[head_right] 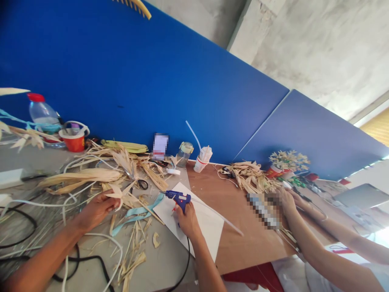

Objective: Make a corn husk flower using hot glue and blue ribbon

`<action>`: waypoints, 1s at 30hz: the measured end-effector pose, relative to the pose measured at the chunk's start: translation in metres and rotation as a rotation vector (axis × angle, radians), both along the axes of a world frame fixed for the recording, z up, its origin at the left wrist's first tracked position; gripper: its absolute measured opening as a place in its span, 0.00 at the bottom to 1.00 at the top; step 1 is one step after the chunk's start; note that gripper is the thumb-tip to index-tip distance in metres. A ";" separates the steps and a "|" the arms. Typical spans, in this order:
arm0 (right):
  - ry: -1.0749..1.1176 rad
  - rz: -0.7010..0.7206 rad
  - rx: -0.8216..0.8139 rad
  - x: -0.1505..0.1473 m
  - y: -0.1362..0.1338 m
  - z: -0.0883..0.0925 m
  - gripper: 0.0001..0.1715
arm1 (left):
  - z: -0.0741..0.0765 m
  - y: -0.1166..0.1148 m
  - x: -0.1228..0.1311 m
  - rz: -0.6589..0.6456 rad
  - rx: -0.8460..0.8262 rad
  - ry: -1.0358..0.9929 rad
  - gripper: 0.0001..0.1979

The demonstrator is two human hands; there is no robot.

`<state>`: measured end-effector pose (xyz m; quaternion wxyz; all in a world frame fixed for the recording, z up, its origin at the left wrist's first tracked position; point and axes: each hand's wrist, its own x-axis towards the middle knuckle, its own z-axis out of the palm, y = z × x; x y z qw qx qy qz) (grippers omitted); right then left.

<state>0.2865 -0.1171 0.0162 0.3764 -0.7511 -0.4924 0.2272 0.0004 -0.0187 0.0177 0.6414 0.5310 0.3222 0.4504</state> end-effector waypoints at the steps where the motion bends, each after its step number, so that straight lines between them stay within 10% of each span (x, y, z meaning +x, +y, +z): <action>1: 0.033 0.032 -0.011 -0.001 0.005 0.003 0.18 | 0.000 0.000 0.000 0.000 0.009 0.006 0.15; 8: 0.134 0.179 -0.052 0.003 0.015 0.011 0.19 | 0.002 0.000 0.001 -0.017 -0.002 0.017 0.15; 24: -0.477 -0.038 -0.355 0.003 0.000 0.022 0.24 | 0.006 -0.003 0.002 -0.007 0.015 -0.021 0.19; 30: -0.186 0.206 0.109 -0.029 -0.001 0.041 0.11 | 0.004 -0.005 0.002 -0.011 -0.021 -0.043 0.18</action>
